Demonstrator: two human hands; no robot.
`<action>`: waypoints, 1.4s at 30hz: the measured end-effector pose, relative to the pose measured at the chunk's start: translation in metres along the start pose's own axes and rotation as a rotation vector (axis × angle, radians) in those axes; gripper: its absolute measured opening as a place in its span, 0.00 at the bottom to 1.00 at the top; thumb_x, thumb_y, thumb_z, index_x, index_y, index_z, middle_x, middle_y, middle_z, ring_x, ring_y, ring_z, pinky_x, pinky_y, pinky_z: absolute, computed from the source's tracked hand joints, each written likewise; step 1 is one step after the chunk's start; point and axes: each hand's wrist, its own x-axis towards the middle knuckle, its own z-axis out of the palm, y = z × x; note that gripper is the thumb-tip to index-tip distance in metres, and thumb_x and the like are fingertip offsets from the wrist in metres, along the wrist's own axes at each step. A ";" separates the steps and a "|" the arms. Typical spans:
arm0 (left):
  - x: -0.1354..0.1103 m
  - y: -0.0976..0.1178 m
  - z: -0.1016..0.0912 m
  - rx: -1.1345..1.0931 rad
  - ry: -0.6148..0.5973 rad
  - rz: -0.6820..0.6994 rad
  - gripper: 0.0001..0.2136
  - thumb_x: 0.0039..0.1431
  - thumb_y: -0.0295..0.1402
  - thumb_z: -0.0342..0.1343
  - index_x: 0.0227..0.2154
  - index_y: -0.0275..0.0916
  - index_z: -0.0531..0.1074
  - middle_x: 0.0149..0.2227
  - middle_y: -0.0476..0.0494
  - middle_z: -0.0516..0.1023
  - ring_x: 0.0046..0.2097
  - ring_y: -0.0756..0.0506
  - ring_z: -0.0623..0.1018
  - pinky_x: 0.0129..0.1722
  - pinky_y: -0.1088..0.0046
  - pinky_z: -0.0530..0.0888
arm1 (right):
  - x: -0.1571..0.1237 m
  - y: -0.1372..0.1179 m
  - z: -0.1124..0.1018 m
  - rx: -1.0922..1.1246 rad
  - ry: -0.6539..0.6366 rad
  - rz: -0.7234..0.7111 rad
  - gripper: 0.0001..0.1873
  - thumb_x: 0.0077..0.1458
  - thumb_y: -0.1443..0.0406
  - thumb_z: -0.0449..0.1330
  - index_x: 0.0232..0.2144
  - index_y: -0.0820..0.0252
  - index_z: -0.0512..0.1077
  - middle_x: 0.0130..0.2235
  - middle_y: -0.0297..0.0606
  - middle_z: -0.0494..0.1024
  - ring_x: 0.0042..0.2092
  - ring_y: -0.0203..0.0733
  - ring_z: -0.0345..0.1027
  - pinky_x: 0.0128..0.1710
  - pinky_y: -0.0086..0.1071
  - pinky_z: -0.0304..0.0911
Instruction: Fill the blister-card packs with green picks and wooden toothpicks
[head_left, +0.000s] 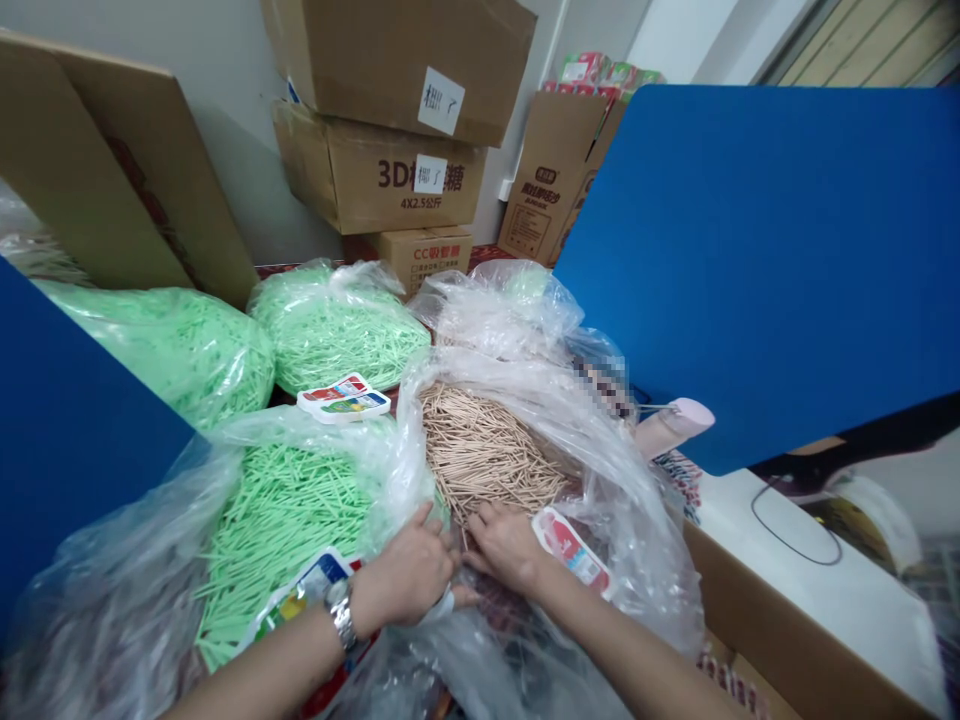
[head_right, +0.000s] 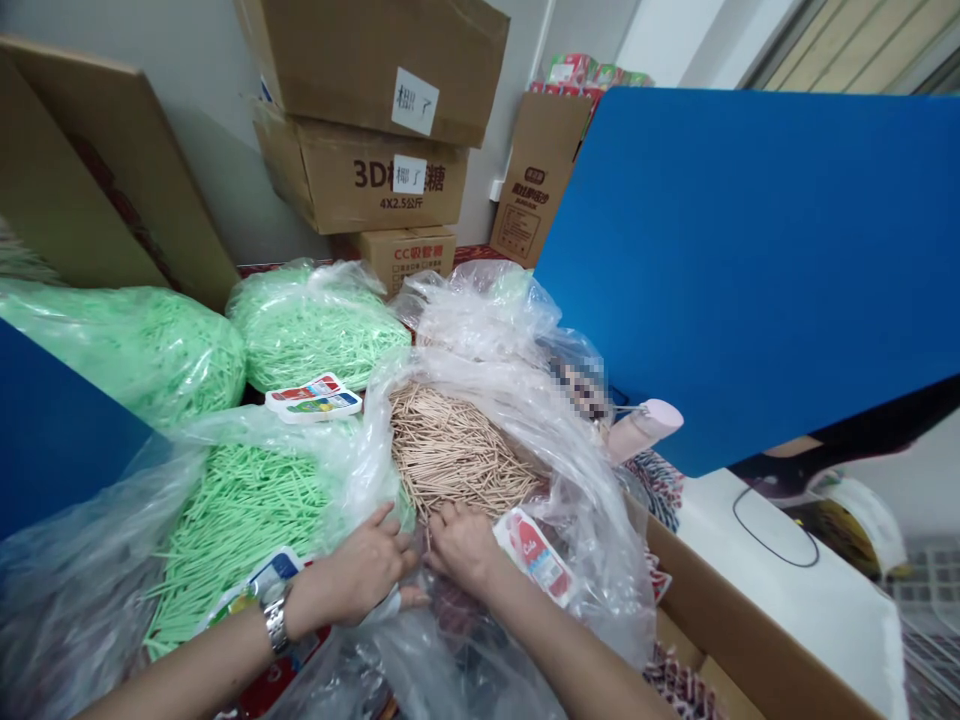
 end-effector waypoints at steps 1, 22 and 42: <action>0.000 0.000 0.002 0.003 0.002 0.002 0.26 0.63 0.52 0.40 0.32 0.37 0.76 0.31 0.42 0.78 0.36 0.41 0.73 0.54 0.54 0.56 | 0.002 -0.005 0.004 -0.013 -0.016 0.031 0.11 0.56 0.59 0.57 0.38 0.60 0.70 0.39 0.44 0.74 0.42 0.47 0.68 0.38 0.35 0.62; 0.010 0.015 -0.010 0.023 -0.107 -0.054 0.27 0.63 0.50 0.41 0.36 0.32 0.78 0.38 0.31 0.79 0.42 0.35 0.74 0.53 0.47 0.56 | 0.008 0.056 -0.043 -0.112 -0.025 -0.068 0.14 0.59 0.69 0.51 0.46 0.56 0.68 0.44 0.46 0.74 0.46 0.46 0.67 0.43 0.37 0.62; 0.053 0.064 0.063 -0.051 0.054 -0.037 0.17 0.61 0.23 0.46 0.53 0.24 0.62 0.38 0.30 0.76 0.41 0.38 0.75 0.42 0.59 0.71 | 0.012 0.078 0.022 -0.203 0.176 -0.393 0.44 0.51 0.53 0.63 0.63 0.63 0.50 0.65 0.60 0.48 0.65 0.60 0.41 0.60 0.53 0.44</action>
